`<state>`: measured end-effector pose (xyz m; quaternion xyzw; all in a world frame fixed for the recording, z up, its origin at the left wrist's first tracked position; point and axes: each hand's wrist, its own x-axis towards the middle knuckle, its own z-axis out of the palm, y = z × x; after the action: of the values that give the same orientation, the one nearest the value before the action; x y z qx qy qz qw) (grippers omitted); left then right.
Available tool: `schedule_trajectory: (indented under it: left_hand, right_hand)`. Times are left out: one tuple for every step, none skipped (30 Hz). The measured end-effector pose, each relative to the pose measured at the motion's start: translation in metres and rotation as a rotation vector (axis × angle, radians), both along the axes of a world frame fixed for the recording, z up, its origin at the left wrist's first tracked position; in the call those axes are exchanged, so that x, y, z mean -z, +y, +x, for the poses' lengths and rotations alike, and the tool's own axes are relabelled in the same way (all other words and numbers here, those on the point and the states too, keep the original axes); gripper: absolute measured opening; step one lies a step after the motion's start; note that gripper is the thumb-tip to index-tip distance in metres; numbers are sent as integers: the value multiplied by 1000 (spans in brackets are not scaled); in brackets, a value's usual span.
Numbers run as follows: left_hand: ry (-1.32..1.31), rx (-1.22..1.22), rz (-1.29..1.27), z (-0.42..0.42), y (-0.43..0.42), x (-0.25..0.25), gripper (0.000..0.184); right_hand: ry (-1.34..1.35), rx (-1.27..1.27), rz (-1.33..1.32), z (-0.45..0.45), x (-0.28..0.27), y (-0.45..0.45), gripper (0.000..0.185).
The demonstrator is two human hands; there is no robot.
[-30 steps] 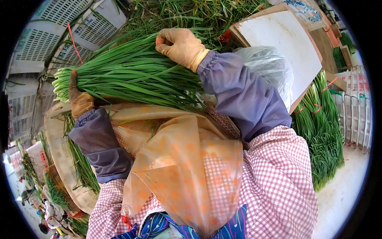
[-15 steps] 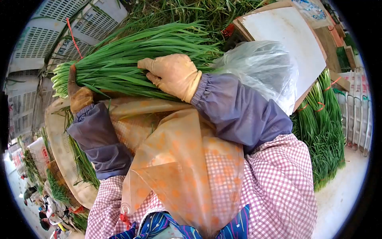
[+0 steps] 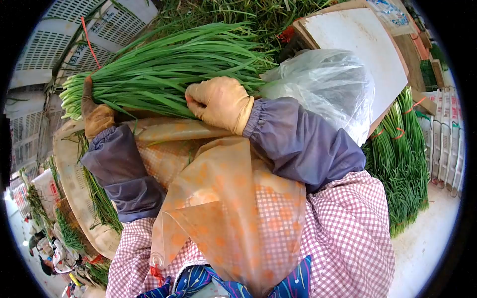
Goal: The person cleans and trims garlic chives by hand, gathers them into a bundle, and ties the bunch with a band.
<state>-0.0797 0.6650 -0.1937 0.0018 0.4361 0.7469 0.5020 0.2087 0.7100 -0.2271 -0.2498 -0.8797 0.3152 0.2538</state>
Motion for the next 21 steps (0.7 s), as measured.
schedule_trajectory:
  left_hand:
    - [6, -24, -5, 0, 0, 1, 29]
    - [6, -22, -8, -1, -1, 1, 29]
    - [-1, 5, -12, -2, -2, 1, 29]
    - [-8, 31, -14, -2, -3, 1, 29]
    - [-8, 34, -14, -1, -2, 0, 29]
    - [31, 7, -41, 2, -1, -3, 28]
    - [70, -20, -67, 4, 0, -4, 28]
    - [69, -19, -67, 3, 0, -3, 28]
    - [64, -24, -39, 1, 0, -1, 29]
    - [59, -29, -11, 1, 0, 0, 29]
    - [59, -30, -12, 1, 0, 0, 29]
    - [71, -59, -34, 4, 2, -1, 30]
    - [83, -89, -55, 5, 3, -2, 31]
    - [83, -88, -54, 5, 3, -2, 31]
    - [71, -94, -44, 5, 4, -1, 31]
    - [60, -101, -34, 4, 4, 0, 31]
    - [60, -103, -33, 1, 4, 2, 31]
    - [20, -61, -6, -3, 3, 5, 32]
    - [-19, -18, 21, -7, 2, 8, 32]
    - [-19, -19, 20, -9, 2, 9, 32]
    - [-10, 1, 16, -11, 2, 10, 32]
  right_hand:
    - [13, 86, -77, -1, 4, 3, 12]
    - [25, 173, -153, -2, 6, 5, 15]
    - [24, 175, -155, -2, 5, 6, 15]
    - [-22, 211, -189, -2, 3, 9, 16]
    - [-69, 247, -222, -3, 1, 10, 17]
    - [-65, 275, -195, -5, 5, 9, 19]
    - [-66, 277, -194, -6, 6, 8, 19]
    - [-55, 282, -166, -7, 5, 7, 19]
    - [-44, 287, -137, -9, 4, 6, 20]
    - [-45, 286, -139, -13, 4, 6, 20]
    - [-68, 314, -106, -16, 5, 7, 24]
    - [-91, 343, -73, -20, 5, 9, 28]
    - [-91, 343, -72, -23, 4, 10, 28]
    - [-137, 355, -73, -26, 3, 11, 31]
    - [-183, 366, -74, -30, 3, 13, 34]
    - [-249, 357, -67, -33, 3, 16, 36]
    - [-249, 355, -67, -37, 5, 18, 36]
    - [-263, 357, -52, -41, 8, 19, 35]
    - [-278, 358, -37, -43, 11, 19, 33]
    - [-277, 357, -38, -43, 13, 19, 33]
    - [-226, 327, -100, -44, 15, 19, 28]
